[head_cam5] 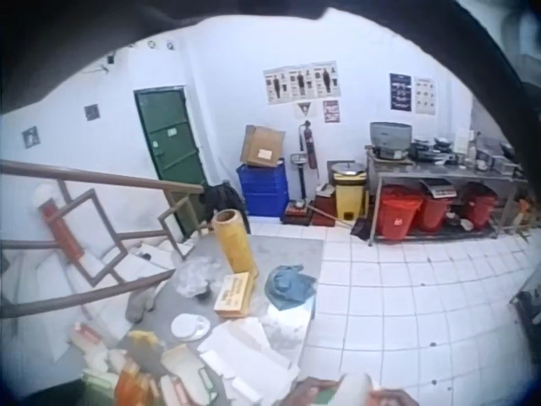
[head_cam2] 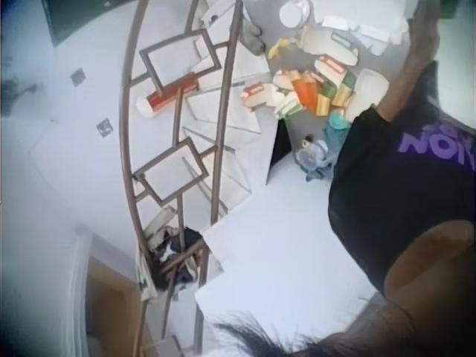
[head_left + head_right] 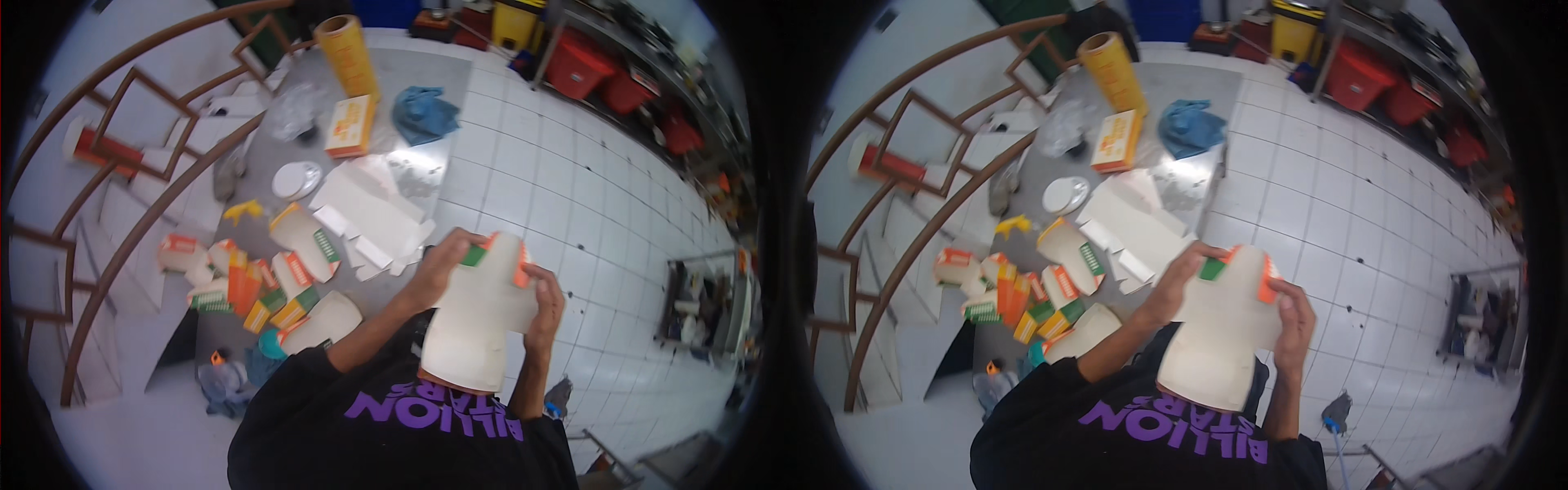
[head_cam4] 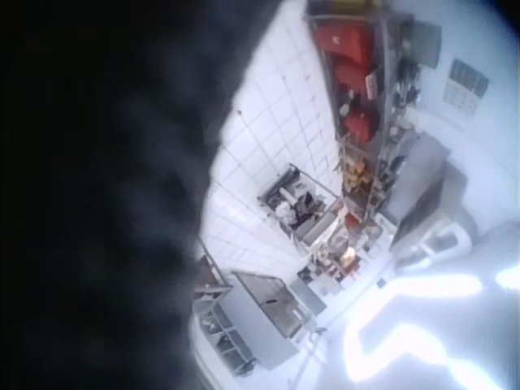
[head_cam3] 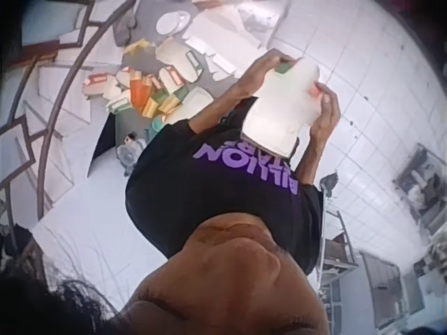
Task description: The person folds flat cardboard sheets into takeout boxes by hand, interlocking the tabs and securing the flaps on a stainless steel table in a kitchen.
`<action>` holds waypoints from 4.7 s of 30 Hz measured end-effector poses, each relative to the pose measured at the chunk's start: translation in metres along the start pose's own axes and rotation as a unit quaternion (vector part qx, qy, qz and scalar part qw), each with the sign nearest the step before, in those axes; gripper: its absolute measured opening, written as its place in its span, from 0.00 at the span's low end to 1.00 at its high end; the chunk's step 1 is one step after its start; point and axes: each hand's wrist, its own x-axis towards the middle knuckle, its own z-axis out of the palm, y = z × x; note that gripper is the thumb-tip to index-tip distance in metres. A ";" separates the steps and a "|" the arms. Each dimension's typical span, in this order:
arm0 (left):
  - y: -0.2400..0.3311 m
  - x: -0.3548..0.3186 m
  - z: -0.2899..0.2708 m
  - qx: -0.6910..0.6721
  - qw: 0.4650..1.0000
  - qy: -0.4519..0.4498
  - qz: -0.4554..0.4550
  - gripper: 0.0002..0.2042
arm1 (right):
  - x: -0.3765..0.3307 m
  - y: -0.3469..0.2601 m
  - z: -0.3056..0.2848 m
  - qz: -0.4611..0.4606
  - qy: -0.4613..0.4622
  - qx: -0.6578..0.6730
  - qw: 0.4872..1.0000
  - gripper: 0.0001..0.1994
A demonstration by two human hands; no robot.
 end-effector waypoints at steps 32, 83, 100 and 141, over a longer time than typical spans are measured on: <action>-0.005 0.006 0.022 0.428 0.851 0.255 0.168 0.13 | -0.012 0.000 0.030 0.057 0.045 0.094 0.993 0.13; -0.012 -0.002 0.030 0.093 0.992 0.073 0.037 0.10 | -0.005 -0.004 0.033 0.060 0.009 0.158 0.986 0.11; -0.025 0.003 0.044 0.111 0.988 0.097 0.049 0.12 | 0.000 -0.009 0.038 -0.122 0.117 -0.082 0.982 0.07; -0.021 0.006 0.043 0.227 0.957 0.099 0.150 0.09 | -0.002 -0.010 0.032 -0.133 0.108 -0.048 0.984 0.07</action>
